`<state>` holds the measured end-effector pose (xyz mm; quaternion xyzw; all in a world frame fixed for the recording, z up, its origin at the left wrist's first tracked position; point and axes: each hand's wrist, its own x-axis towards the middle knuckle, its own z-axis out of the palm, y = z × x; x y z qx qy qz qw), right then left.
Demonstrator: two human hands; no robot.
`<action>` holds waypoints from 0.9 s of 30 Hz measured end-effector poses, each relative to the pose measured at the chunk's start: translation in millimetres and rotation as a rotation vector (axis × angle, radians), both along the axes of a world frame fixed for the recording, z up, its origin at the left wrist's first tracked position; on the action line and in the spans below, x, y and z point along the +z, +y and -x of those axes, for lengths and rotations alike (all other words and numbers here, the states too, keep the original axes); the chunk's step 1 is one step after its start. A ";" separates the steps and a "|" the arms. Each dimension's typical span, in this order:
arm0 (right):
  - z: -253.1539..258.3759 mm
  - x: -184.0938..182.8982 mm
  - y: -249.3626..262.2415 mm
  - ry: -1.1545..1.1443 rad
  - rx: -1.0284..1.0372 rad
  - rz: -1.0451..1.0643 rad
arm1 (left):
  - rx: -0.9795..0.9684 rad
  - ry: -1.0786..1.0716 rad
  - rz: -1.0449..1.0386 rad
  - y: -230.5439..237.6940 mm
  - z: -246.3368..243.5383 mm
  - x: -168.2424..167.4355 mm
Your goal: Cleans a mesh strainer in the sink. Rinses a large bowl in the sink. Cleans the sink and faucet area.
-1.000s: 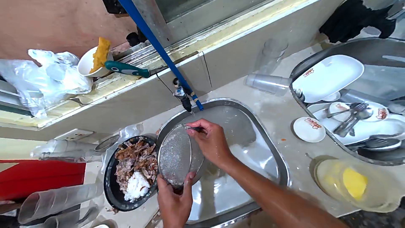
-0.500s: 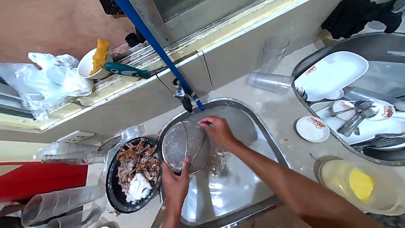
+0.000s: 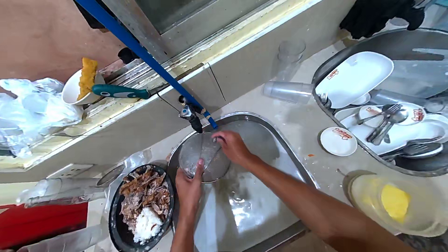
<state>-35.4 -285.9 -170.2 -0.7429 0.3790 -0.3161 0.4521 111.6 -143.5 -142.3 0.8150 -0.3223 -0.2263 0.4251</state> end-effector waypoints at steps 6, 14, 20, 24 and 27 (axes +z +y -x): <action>3.5 -24.4 -9.6 0.013 -0.073 -0.065 | 0.007 0.127 -0.020 8.2 6.3 -4.4; -13.3 -18.0 -12.5 -0.073 -0.034 -0.004 | -0.029 0.101 -0.003 8.3 7.3 -4.7; -5.8 8.2 19.1 -0.061 -0.056 -0.125 | -0.095 -0.027 0.027 13.6 0.2 -2.7; -2.1 -20.7 -12.3 -0.089 -0.117 -0.185 | -0.166 -0.100 -0.043 27.6 18.0 1.4; -10.7 -21.5 -28.6 -0.168 -0.134 -0.283 | -0.230 -0.166 -0.070 30.5 32.2 -1.2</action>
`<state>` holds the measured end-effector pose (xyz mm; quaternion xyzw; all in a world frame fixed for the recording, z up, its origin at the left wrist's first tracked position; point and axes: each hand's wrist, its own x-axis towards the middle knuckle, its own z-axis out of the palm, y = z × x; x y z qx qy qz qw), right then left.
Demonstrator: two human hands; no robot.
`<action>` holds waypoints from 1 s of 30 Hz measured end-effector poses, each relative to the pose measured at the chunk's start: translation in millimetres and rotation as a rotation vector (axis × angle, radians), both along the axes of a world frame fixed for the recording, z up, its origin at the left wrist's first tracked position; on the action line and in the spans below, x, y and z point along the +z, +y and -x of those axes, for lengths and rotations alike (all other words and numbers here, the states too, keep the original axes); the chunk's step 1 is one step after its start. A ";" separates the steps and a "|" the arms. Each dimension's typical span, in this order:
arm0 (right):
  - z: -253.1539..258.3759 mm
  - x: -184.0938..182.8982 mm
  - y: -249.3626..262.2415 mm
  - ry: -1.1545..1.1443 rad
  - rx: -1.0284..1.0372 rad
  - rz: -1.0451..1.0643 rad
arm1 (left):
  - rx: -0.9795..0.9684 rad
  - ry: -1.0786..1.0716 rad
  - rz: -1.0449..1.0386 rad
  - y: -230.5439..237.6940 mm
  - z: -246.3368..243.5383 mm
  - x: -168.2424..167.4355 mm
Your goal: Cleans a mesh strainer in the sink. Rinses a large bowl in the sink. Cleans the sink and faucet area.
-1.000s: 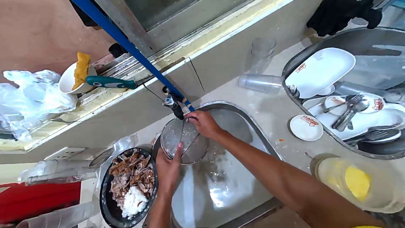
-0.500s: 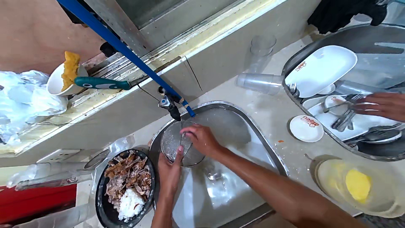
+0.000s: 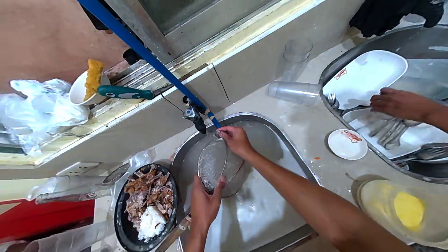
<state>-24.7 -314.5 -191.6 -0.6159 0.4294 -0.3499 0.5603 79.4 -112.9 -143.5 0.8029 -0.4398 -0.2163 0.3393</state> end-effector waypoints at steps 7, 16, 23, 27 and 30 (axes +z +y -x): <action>1.3 44.8 9.3 -0.055 0.365 0.448 | -0.016 -0.122 -0.092 -2.6 -2.7 2.8; 10.6 48.8 24.3 0.073 0.249 0.418 | 0.033 -0.226 -0.211 -22.5 -5.5 20.6; 7.1 50.8 33.8 -0.004 0.175 0.460 | -0.031 -0.276 -0.308 -38.4 -9.7 33.9; 0.3 30.5 6.8 0.088 0.230 0.461 | -0.070 -0.313 -0.467 -42.6 -9.0 41.6; -10.5 49.7 24.2 0.083 0.218 0.454 | -0.074 -0.263 -0.434 -56.9 -14.3 39.5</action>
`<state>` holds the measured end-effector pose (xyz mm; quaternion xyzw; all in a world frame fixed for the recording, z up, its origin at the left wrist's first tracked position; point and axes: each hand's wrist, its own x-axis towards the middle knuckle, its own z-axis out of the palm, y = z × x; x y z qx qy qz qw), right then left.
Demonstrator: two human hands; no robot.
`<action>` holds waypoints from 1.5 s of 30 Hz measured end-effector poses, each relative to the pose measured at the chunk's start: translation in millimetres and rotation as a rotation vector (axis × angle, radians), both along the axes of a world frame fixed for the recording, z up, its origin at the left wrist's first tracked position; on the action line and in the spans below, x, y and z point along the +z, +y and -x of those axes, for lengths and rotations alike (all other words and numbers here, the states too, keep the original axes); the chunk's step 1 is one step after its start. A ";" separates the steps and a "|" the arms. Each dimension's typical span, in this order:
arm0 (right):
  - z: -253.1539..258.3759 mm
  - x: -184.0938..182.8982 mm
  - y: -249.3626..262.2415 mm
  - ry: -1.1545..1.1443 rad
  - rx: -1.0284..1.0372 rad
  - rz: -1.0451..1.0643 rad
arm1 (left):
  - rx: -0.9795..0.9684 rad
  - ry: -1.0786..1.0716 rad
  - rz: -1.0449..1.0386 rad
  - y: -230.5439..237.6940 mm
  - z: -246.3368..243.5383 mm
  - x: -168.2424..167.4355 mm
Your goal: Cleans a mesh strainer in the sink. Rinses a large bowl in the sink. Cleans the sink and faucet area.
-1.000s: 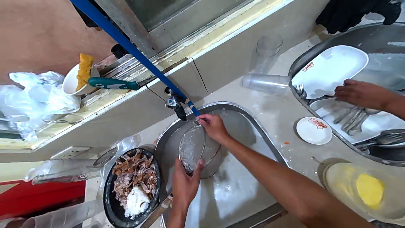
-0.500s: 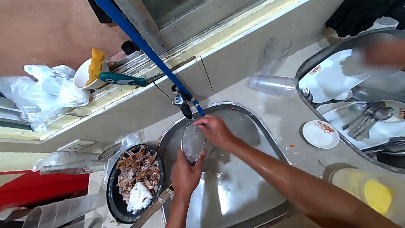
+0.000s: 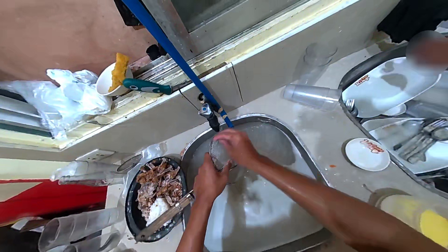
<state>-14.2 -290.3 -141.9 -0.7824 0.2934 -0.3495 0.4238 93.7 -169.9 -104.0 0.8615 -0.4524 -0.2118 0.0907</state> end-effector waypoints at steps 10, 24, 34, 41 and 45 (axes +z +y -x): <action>-6.1 -17.8 -13.7 -0.013 0.162 0.082 | -0.053 -0.041 -0.161 -12.8 -12.2 7.8; -3.4 -29.5 -2.2 -0.131 0.081 0.010 | -0.005 -0.024 -0.091 -9.0 -14.5 5.3; -17.4 -36.7 -20.2 -0.074 -0.056 -0.116 | 0.045 -0.056 -0.079 -9.8 -17.1 8.9; -22.4 -39.4 -23.9 -0.090 0.016 -0.054 | 0.127 -0.012 0.033 -8.4 -20.1 1.9; -19.9 -22.9 4.0 -0.176 0.129 -0.159 | 0.150 -0.050 0.039 -15.1 -31.5 2.3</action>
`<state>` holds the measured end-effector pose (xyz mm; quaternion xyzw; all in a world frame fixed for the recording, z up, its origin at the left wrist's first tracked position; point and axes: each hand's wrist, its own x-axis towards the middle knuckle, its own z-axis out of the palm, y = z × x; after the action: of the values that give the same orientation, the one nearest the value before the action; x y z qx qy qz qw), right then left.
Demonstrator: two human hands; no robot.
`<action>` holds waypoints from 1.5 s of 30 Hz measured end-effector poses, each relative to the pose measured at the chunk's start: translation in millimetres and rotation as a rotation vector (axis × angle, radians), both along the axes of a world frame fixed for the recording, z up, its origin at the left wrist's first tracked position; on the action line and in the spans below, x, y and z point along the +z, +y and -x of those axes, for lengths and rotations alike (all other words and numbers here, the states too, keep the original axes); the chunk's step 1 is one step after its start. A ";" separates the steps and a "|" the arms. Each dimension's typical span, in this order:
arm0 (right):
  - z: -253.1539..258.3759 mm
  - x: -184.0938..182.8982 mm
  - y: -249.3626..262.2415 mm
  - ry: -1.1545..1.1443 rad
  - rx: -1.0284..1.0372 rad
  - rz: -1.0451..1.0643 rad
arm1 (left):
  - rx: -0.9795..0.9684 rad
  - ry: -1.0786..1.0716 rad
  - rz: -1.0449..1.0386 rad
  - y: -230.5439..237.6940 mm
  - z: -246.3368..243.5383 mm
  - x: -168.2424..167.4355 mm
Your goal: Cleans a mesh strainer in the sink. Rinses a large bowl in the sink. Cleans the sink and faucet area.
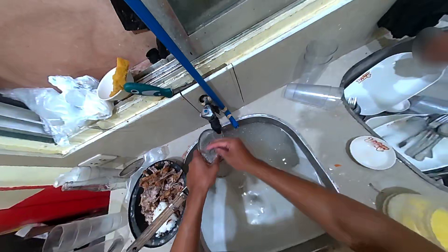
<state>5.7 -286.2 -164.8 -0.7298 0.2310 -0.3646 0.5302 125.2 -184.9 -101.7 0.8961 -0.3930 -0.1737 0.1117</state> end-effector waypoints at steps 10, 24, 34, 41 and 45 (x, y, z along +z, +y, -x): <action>-1.6 -8.6 -9.0 -0.003 -0.046 0.040 | 0.010 0.017 0.082 5.3 -2.0 -5.2; 3.8 -18.0 20.2 0.105 -0.229 -0.087 | 0.101 0.168 0.233 13.8 -5.8 -16.9; 1.8 -22.6 -2.6 0.140 -0.289 -0.089 | 0.100 0.240 0.310 26.5 0.7 -18.9; 8.9 -10.2 15.9 0.116 -0.210 -0.068 | 0.108 0.253 0.342 22.4 -3.3 -22.1; 5.7 7.9 5.9 0.170 -0.347 -0.135 | 0.097 0.256 0.360 19.9 4.8 -19.9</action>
<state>0.0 -280.3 -156.9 -0.6700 0.4210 -0.3711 0.4859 120.4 -165.1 -121.6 0.8501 -0.3569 -0.2075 0.3271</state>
